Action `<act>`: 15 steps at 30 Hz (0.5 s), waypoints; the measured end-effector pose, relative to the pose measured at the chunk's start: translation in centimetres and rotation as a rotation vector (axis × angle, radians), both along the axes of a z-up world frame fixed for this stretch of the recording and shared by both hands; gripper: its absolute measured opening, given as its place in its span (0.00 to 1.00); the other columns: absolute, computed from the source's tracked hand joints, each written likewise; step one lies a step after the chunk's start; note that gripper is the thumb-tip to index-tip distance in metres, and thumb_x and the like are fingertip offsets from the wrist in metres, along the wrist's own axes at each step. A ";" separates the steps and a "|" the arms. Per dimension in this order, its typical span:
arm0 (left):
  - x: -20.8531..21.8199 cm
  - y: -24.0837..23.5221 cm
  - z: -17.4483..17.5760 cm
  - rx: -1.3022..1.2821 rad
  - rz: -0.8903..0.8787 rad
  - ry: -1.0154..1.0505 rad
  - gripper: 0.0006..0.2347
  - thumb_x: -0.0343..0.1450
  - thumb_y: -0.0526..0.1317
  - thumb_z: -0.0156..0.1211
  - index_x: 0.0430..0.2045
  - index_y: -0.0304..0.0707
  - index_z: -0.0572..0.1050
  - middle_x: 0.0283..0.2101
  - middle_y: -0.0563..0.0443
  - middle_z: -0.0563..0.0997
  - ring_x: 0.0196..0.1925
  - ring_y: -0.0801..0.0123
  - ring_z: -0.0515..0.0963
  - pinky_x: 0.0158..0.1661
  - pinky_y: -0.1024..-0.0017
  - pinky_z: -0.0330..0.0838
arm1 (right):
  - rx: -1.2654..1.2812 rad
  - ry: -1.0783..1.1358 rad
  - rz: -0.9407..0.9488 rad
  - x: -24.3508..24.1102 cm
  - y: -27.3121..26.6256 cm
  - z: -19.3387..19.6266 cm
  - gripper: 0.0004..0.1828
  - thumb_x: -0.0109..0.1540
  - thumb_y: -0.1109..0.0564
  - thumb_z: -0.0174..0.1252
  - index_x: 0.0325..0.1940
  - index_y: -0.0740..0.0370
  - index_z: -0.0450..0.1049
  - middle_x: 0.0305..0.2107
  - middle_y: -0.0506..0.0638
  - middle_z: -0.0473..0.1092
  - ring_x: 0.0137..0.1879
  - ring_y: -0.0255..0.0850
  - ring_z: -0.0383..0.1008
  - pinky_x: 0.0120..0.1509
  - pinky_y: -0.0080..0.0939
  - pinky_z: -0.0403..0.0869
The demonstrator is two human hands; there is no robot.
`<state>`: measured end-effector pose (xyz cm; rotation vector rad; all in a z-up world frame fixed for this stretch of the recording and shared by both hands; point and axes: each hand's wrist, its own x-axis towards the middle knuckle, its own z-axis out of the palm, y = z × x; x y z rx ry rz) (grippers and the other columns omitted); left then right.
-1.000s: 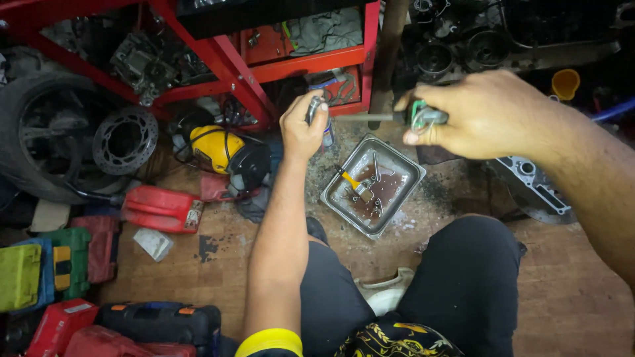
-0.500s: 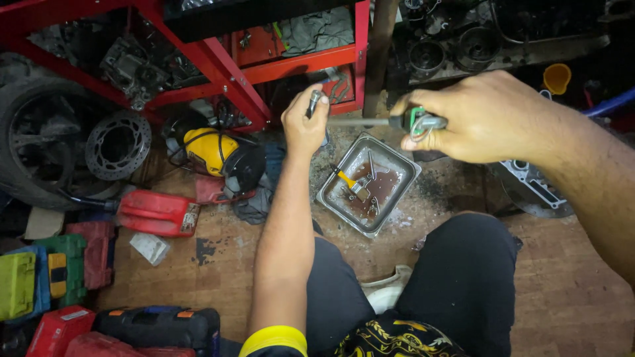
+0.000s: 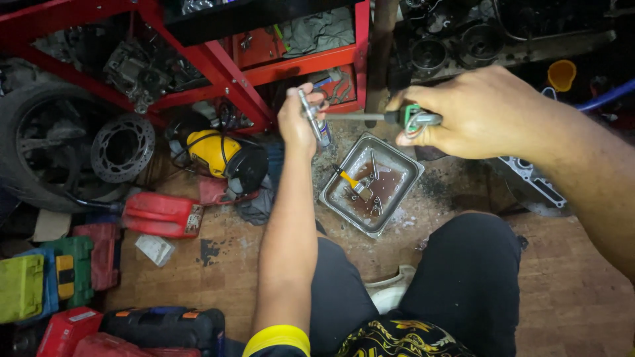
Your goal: Cleaning and assembling motorcycle engine components using a brush and hand tools
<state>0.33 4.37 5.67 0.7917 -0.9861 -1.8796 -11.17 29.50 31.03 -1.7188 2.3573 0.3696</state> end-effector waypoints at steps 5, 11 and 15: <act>0.5 -0.9 -0.3 0.348 -0.024 0.254 0.17 0.74 0.52 0.50 0.39 0.36 0.75 0.32 0.41 0.79 0.28 0.59 0.78 0.25 0.75 0.65 | -0.224 0.112 0.163 -1.1 0.0 -3.3 0.35 0.61 0.21 0.47 0.68 0.33 0.67 0.26 0.49 0.79 0.35 0.53 0.83 0.33 0.54 0.79; 0.6 -1.5 -1.6 0.445 -0.051 0.402 0.15 0.73 0.53 0.51 0.34 0.43 0.77 0.31 0.44 0.81 0.23 0.66 0.78 0.21 0.75 0.68 | -0.301 0.124 0.241 -1.6 -0.2 -5.0 0.35 0.61 0.23 0.49 0.67 0.36 0.67 0.34 0.48 0.80 0.40 0.54 0.82 0.33 0.56 0.79; 0.4 -1.7 -1.9 0.473 -0.084 0.562 0.16 0.73 0.53 0.52 0.32 0.40 0.79 0.31 0.44 0.80 0.24 0.67 0.79 0.21 0.76 0.70 | -0.344 0.117 0.224 -1.9 0.1 -5.9 0.35 0.60 0.21 0.50 0.65 0.34 0.69 0.28 0.48 0.79 0.37 0.55 0.82 0.35 0.56 0.78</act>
